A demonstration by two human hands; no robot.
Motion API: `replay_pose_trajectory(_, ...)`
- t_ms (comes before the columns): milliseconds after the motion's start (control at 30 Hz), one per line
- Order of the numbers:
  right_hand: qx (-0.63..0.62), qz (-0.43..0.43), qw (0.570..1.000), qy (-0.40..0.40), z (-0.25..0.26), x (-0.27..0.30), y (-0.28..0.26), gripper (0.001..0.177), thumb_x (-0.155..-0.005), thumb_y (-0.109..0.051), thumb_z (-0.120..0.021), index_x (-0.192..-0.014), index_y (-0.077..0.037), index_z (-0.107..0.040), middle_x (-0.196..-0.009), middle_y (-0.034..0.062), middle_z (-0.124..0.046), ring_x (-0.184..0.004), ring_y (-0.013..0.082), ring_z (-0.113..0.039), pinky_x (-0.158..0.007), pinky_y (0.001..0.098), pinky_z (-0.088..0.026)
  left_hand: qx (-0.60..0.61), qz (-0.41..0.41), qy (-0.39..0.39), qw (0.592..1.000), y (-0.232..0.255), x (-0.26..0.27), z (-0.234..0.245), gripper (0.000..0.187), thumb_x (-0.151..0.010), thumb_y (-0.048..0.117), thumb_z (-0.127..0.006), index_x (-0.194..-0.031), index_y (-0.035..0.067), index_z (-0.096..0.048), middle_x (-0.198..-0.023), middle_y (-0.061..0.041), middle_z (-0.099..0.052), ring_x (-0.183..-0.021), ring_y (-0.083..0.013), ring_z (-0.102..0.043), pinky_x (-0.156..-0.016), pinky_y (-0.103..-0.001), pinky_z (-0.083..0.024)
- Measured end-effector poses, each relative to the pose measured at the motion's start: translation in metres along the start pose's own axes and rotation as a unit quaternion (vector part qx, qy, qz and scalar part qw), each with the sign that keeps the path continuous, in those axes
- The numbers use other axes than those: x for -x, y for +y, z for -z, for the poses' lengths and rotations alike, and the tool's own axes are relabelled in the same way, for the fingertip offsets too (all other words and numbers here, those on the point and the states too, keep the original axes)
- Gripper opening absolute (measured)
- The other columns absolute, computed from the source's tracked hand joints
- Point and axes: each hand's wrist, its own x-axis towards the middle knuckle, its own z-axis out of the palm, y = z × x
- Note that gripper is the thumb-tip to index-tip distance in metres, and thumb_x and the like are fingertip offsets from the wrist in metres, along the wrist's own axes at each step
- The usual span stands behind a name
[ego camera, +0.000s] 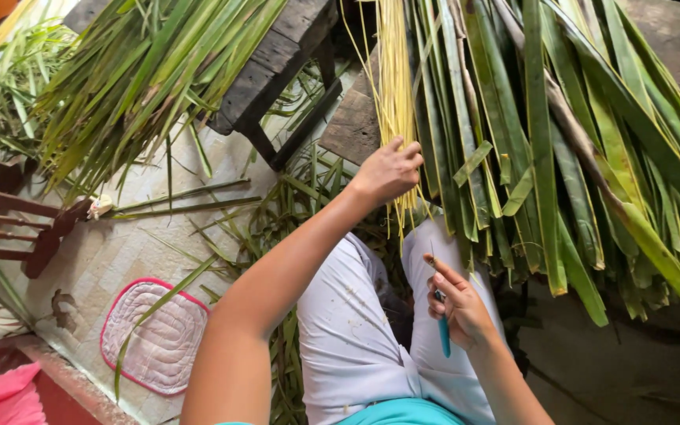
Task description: Stripping palm leaves using a small blade to separate the ribs from the foliage
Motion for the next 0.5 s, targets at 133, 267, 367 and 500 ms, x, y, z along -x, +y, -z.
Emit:
replay_pose_trajectory(133,-0.011,-0.002,1.000,0.008,0.005,-0.002,0.003,0.046,-0.100,-0.017,-0.055,-0.145,-0.010,-0.054,-0.083,0.0046,-0.049,-0.051,0.0083,-0.046,-0.041,0.0224,-0.040,0.021,0.000,-0.018,1.000,-0.018,-0.006,-0.025,0.014,-0.074,0.014,-0.064,-0.061,0.019,-0.065,-0.071,-0.004,-0.054,-0.075,-0.0251,-0.055,-0.074,-0.044,-0.048)
replay_pose_trajectory(267,-0.075,-0.065,0.995,-0.012,0.008,-0.006,-0.003,0.046,-0.094,-0.010,-0.058,-0.141,-0.010,-0.058,-0.083,0.0035,-0.056,-0.050,0.0080,-0.041,-0.044,0.0216,-0.030,0.041,0.053,-0.289,0.955,-0.025,-0.030,-0.001,0.019,-0.091,0.014,-0.061,-0.076,0.007,-0.072,-0.089,-0.010,-0.068,-0.076,-0.0212,-0.063,-0.074,-0.037,-0.051)
replay_pose_trajectory(367,-0.078,-0.075,0.994,-0.030,0.010,-0.009,-0.002,0.047,-0.094,-0.011,-0.059,-0.142,-0.010,-0.057,-0.083,0.0034,-0.056,-0.050,0.0074,-0.042,-0.043,0.0211,-0.031,0.036,0.070,-0.307,0.949,-0.023,-0.025,-0.011,0.017,-0.090,0.013,-0.063,-0.077,0.007,-0.072,-0.091,-0.009,-0.070,-0.075,-0.0198,-0.064,-0.076,-0.036,-0.051)
replay_pose_trajectory(500,-0.070,-0.090,0.993,-0.035,0.010,-0.011,-0.004,0.049,-0.094,-0.011,-0.059,-0.143,-0.009,-0.056,-0.085,0.0040,-0.056,-0.050,0.0071,-0.043,-0.043,0.0211,-0.032,0.030,0.093,-0.272,0.957,-0.015,-0.010,-0.023,0.022,-0.085,0.010,-0.072,-0.105,0.010,-0.063,-0.100,-0.009,-0.065,-0.076,-0.0193,-0.067,-0.081,-0.033,-0.057)
